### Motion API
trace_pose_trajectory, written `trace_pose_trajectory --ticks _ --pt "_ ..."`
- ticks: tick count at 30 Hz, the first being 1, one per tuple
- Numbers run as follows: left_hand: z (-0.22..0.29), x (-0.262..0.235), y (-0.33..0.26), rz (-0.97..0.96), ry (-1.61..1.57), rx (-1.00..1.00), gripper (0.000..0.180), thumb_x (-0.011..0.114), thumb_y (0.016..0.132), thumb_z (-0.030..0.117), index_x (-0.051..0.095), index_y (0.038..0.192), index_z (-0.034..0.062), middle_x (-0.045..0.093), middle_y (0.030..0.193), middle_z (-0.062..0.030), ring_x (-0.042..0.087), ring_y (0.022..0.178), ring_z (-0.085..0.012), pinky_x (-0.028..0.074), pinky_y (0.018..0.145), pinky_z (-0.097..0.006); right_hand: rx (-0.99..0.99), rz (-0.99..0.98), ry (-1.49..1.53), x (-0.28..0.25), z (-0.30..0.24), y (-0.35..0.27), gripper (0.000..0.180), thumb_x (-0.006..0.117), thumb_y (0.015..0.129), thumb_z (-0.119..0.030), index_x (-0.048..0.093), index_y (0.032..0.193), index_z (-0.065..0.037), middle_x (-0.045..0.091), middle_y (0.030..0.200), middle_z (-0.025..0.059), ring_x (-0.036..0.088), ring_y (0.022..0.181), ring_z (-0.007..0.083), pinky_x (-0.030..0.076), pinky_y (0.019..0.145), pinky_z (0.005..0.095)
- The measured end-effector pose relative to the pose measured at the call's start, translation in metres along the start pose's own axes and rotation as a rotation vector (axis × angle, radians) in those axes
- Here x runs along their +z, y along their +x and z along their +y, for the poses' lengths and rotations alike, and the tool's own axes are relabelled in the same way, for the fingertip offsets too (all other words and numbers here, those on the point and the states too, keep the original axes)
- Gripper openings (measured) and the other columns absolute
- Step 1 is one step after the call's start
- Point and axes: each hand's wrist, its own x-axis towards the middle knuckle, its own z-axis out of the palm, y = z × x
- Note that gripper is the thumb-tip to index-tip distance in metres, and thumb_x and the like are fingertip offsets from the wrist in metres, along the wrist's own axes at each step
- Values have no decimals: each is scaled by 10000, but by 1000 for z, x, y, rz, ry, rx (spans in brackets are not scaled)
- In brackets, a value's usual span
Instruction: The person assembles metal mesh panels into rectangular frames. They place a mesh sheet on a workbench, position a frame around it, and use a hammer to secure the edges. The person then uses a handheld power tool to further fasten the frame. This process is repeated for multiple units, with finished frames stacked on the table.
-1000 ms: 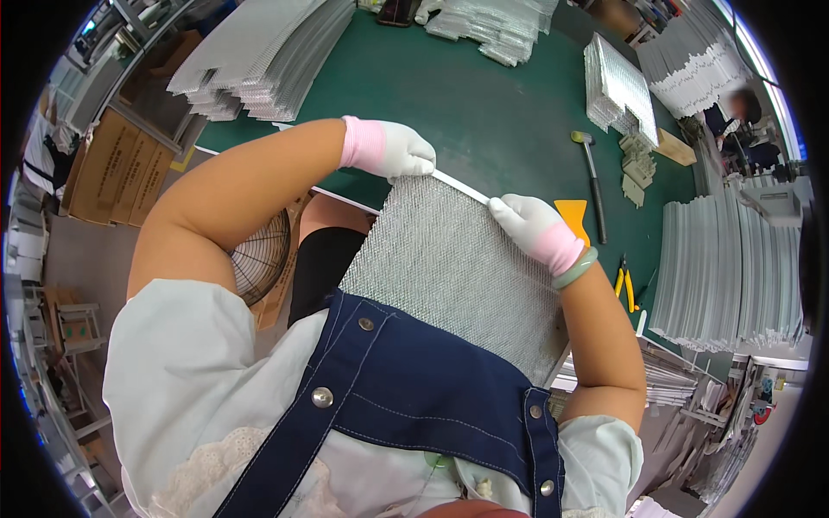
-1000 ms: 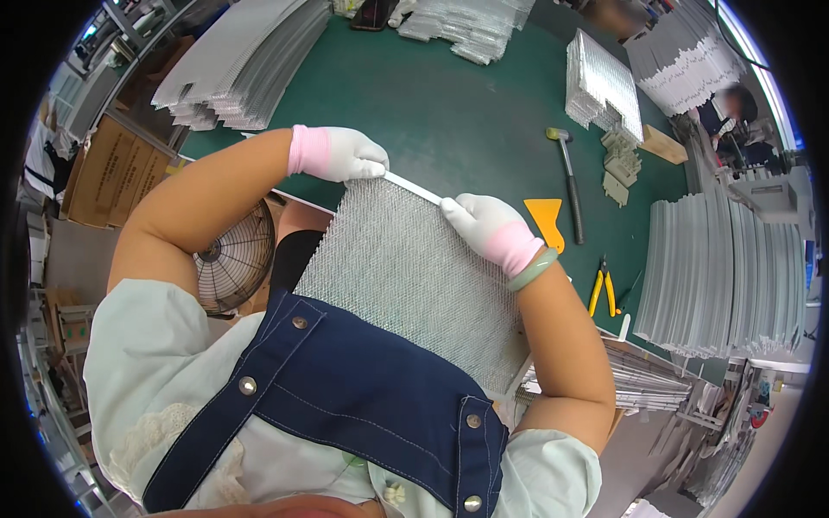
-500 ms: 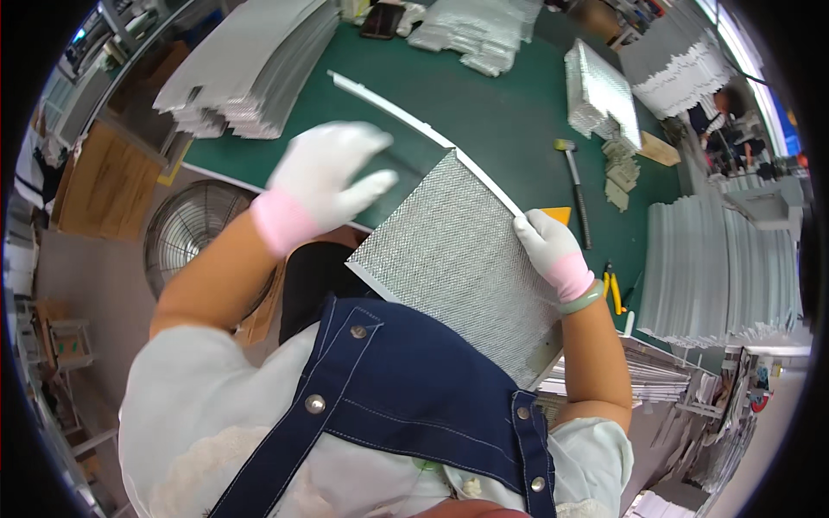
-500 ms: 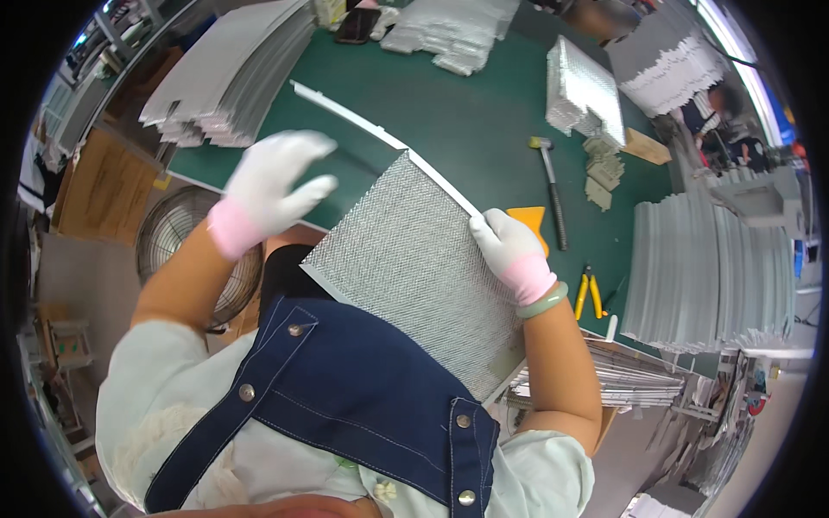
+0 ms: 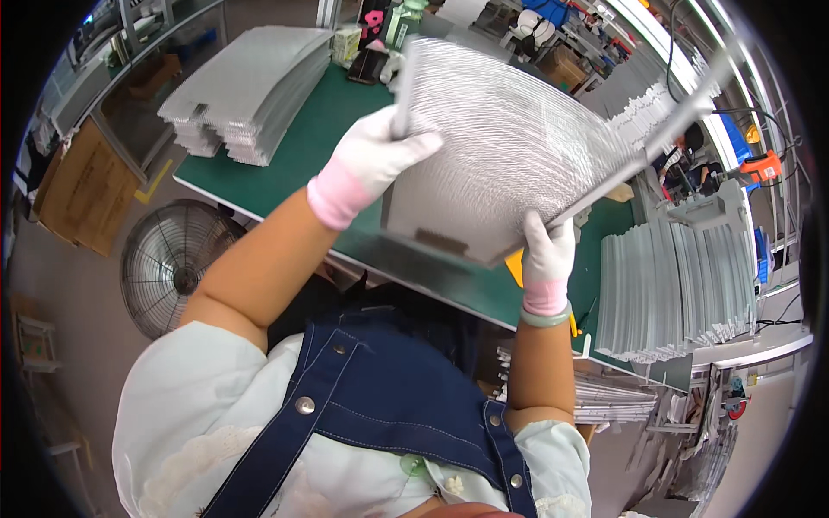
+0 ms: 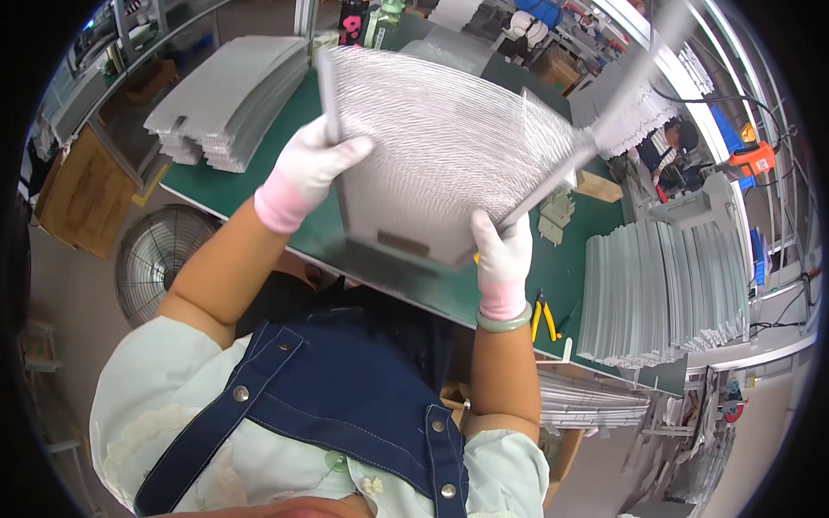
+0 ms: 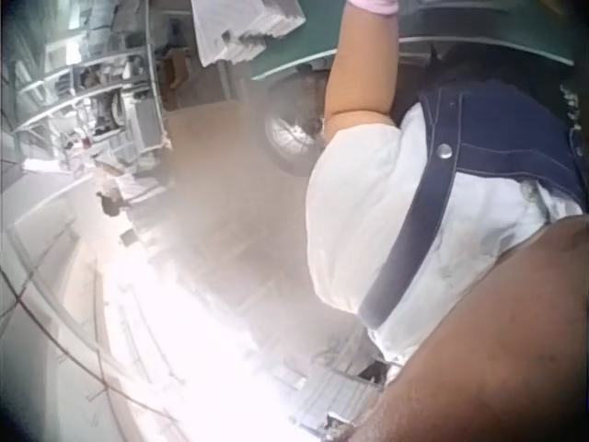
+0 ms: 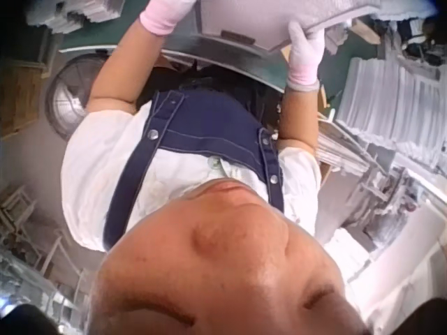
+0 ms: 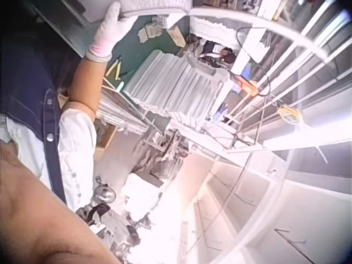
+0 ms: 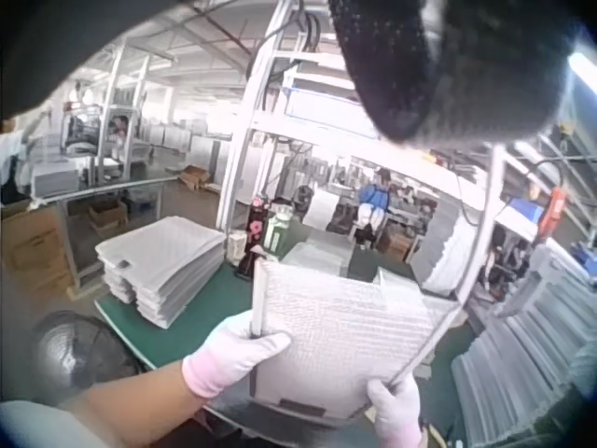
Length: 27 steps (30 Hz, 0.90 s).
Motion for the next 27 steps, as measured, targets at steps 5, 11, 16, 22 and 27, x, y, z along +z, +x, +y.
trace_pose_trajectory --ticks 5,11,16,22,27 --pt "-23 -12 -6 -295 308 -130 296 714 932 171 662 1162 -8 709 1071 -37 630 955 -106 515 892 -294 373 -253 -236 -58 54 -26 355 755 842 -58 665 1175 26 676 1151 64 606 1039 143 481 933 308" --pt "-87 -70 -37 -697 727 129 396 787 769 207 697 1126 57 704 1125 -151 668 1023 -328 530 915 -370 -25 -649 -674 -81 130 -50 415 774 835 -135 636 1200 6 631 1140 148 621 1081 261 480 969 364" --pt "-88 -72 -73 -733 783 232 321 707 850 185 691 1155 84 688 1175 -131 640 1128 -319 498 987 -396 615 -446 -450 -51 105 -51 374 642 958 -251 626 1206 28 627 1177 158 615 1083 252 464 986 340" --pt "-90 -73 -77 -667 777 214 287 674 868 181 691 1134 74 694 1134 -128 653 1079 -321 503 971 -387 79 -716 -826 -64 112 -56 298 615 893 -112 672 1175 -36 664 1169 176 625 1107 322 490 957 357" --pt "-127 -104 -38 -539 1044 63 190 671 834 191 735 974 81 715 1027 -133 671 997 -320 533 873 -390 274 -517 -898 -70 128 -61 240 659 839 -49 712 1068 -4 719 1012 155 688 966 292 529 884 350"
